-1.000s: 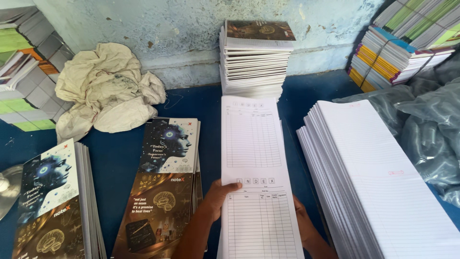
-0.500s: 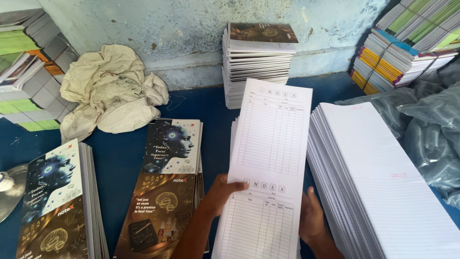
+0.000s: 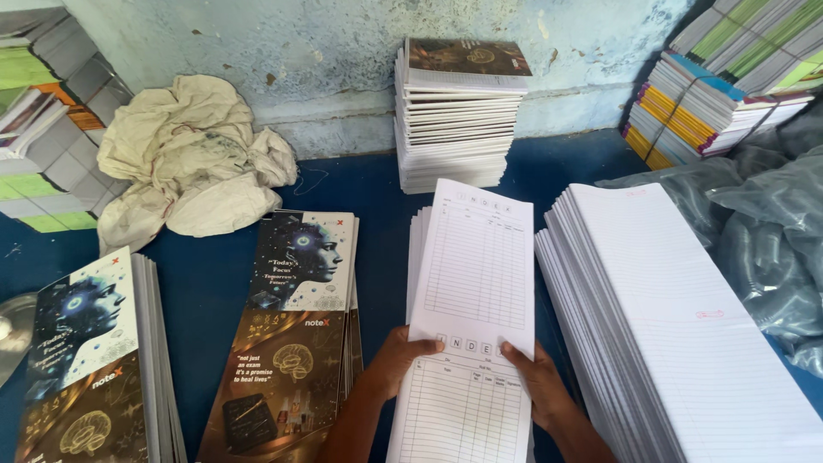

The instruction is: The person assembles notebooks by placing printed index pages between stacks of lined paper and then covering them with printed front covers. The person repeats this process multiple times, stacking the completed notebooks on the floor.

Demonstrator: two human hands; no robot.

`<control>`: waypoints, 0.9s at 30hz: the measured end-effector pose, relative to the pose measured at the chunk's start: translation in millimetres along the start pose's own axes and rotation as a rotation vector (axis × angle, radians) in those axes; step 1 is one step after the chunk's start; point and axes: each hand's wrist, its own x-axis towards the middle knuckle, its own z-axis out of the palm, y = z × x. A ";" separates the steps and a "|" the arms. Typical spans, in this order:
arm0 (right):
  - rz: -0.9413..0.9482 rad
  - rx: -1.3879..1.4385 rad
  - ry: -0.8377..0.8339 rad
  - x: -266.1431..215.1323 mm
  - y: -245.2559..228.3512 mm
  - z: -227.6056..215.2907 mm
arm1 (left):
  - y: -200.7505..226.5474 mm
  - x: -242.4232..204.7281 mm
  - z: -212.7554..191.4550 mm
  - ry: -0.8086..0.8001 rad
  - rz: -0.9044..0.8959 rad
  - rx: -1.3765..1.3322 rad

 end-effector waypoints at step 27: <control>0.119 -0.197 0.090 88.3 28.9 -6.8 | -143.7 -9.5 -63.7 0.184 -0.341 -0.148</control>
